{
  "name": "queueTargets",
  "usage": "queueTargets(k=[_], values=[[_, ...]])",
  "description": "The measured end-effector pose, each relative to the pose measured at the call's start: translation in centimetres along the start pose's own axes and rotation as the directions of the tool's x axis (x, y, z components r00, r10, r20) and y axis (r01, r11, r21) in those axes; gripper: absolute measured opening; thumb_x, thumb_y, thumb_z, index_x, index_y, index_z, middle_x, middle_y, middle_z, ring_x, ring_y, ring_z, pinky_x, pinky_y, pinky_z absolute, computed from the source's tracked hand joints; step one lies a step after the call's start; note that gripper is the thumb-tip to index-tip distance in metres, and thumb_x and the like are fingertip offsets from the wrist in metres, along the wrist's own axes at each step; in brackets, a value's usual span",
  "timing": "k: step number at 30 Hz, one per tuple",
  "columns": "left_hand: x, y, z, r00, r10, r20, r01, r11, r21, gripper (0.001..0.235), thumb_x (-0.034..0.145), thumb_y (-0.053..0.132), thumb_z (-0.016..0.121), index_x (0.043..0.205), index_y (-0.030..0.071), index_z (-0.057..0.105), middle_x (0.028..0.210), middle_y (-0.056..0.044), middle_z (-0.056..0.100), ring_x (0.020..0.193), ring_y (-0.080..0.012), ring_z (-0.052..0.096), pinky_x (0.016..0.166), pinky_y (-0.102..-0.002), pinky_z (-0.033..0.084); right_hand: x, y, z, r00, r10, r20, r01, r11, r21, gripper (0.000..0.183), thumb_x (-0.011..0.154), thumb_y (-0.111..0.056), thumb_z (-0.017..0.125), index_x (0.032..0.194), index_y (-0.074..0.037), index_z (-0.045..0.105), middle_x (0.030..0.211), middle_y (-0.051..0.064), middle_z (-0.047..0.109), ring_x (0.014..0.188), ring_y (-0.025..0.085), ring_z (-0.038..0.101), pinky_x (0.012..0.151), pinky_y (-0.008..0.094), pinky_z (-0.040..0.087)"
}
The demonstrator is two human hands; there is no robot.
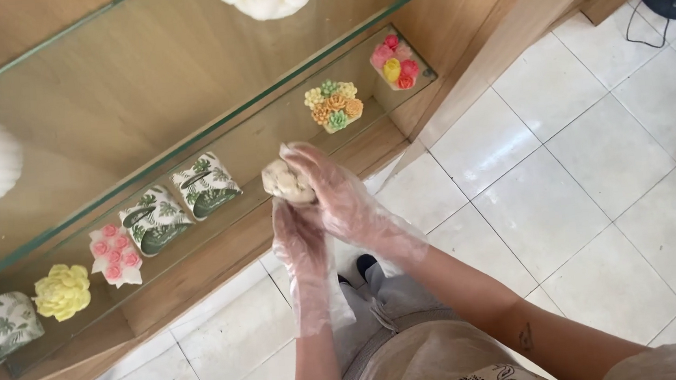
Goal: The recorder packages handmade candles into small boxes and organizes them on a display shelf.
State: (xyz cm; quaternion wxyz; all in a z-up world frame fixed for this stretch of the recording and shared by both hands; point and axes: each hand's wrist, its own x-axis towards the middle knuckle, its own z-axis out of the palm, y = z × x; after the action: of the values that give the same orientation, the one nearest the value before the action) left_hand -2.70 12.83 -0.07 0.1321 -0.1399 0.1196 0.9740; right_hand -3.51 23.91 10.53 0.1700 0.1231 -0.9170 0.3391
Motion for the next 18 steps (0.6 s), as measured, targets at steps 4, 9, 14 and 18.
queueTargets(k=[4, 9, 14, 18], values=[[-1.9, -0.2, 3.7, 1.0, 0.008, 0.008, -0.009, 0.984, 0.177, 0.06, 0.086, 0.036, 0.073, 0.134, 0.004, 0.058, 0.132, -0.012, 0.066, 0.124, -0.0246, 0.061, 0.108, -0.038, 0.052, -3.4, 0.5, -1.2, 0.996, -0.05, -0.073, 0.054, 0.997, 0.056, 0.093, 0.079, -0.008, 0.088, 0.153, -0.012, 0.032, 0.152, 0.015, 0.043, 0.133, 0.031, 0.057, 0.107, 0.04, 0.059], [-3.4, -3.3, 5.7, 0.991, -0.121, -0.061, 0.135, 0.907, 0.399, 0.06, 0.093, 0.042, 0.068, 0.136, 0.001, 0.056, 0.13, -0.009, 0.065, 0.122, -0.0205, 0.06, 0.11, -0.037, 0.05, -7.1, 1.2, -4.1, 0.94, 0.331, -0.087, -0.313, 0.934, 0.174, 0.076, 0.078, -0.005, 0.084, 0.144, -0.01, 0.048, 0.138, 0.016, 0.062, 0.128, 0.03, 0.066, 0.104, 0.038, 0.062], [-3.1, -4.6, 8.9, 0.968, -0.236, -0.088, 0.214, 0.583, 0.784, 0.066, 0.105, 0.053, 0.056, 0.134, -0.005, 0.068, 0.117, -0.018, 0.07, 0.102, -0.0213, 0.064, 0.095, -0.038, 0.052, -7.0, 1.5, -8.3, 0.861, 0.491, -0.137, -0.48, 0.871, 0.108, 0.07, 0.078, -0.012, 0.088, 0.139, -0.007, 0.052, 0.135, 0.018, 0.065, 0.124, 0.03, 0.067, 0.104, 0.038, 0.059], [-2.3, -2.2, 17.0, 0.945, -0.327, 0.003, -0.143, -0.405, 0.903, 0.061, 0.106, 0.047, 0.038, 0.163, 0.027, 0.041, 0.113, -0.003, 0.077, 0.073, -0.0226, 0.068, 0.075, -0.039, 0.06, -6.6, 2.0, -11.0, 0.71, 0.703, -0.044, -0.643, 0.672, 0.367, 0.077, 0.075, -0.015, 0.087, 0.14, -0.002, 0.047, 0.139, 0.018, 0.061, 0.128, 0.028, 0.062, 0.11, 0.039, 0.051]])
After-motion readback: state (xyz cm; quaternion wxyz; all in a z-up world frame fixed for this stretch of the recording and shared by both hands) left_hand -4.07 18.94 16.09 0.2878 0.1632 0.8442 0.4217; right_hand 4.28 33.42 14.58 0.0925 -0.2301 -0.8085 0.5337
